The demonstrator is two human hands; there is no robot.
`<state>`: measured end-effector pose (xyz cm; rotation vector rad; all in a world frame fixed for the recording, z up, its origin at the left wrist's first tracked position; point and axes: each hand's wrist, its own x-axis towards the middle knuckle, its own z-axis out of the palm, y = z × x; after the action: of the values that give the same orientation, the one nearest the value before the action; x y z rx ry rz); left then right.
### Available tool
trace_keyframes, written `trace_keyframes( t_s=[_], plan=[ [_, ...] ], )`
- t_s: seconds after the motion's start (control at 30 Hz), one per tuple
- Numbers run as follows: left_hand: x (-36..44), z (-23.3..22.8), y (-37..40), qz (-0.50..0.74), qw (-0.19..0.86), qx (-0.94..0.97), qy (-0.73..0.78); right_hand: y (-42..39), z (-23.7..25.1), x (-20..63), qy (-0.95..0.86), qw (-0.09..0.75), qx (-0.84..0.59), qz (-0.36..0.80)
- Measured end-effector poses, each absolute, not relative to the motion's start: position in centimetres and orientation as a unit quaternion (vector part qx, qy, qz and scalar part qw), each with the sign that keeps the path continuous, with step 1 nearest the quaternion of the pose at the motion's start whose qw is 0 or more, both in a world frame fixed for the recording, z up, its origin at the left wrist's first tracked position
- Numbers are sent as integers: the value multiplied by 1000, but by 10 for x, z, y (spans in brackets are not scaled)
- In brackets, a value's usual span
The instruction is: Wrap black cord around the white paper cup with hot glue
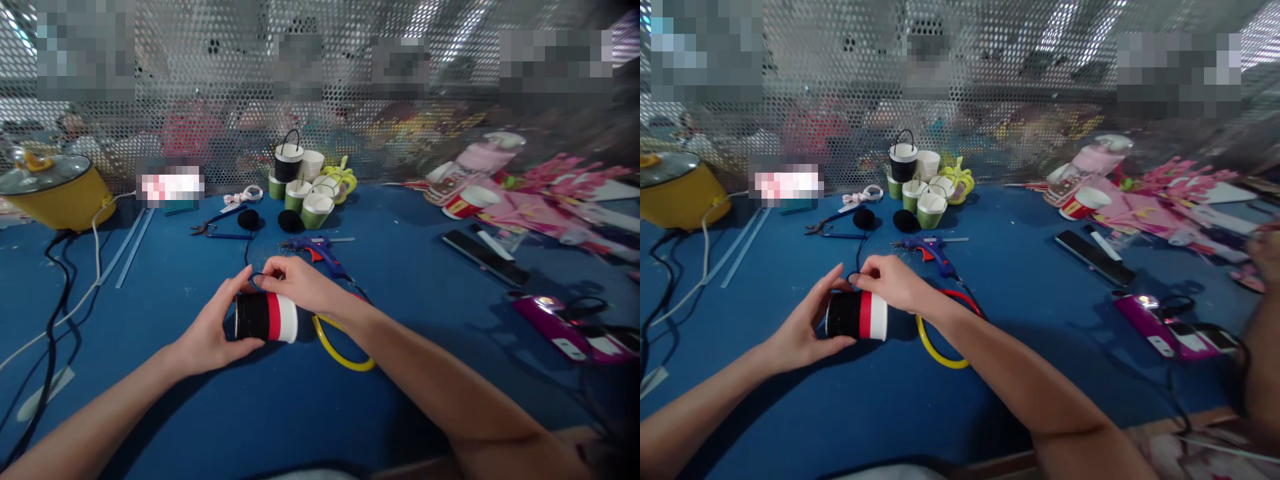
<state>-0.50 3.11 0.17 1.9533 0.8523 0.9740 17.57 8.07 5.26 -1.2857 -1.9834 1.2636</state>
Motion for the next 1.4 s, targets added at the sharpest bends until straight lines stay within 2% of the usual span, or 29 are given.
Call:
trace_keyframes(
  t_s=[0.37,0.53,0.77,0.97,1.2,1.4],
  plan=[
    [-3,8,29,356,321,825,299,73,55,182,-757,149,-472,427],
    [-4,5,32,333,327,821,329,69,51,185,-765,171,-485,388],
    [-1,6,33,316,425,761,375,62,42,185,-773,205,-495,338],
    [-1,2,35,371,368,774,358,65,40,184,-743,237,-501,376],
    [-3,2,33,376,295,818,321,64,42,189,-751,219,-458,423],
    [-3,-2,34,355,309,812,346,61,41,189,-764,214,-468,389]
  ],
)
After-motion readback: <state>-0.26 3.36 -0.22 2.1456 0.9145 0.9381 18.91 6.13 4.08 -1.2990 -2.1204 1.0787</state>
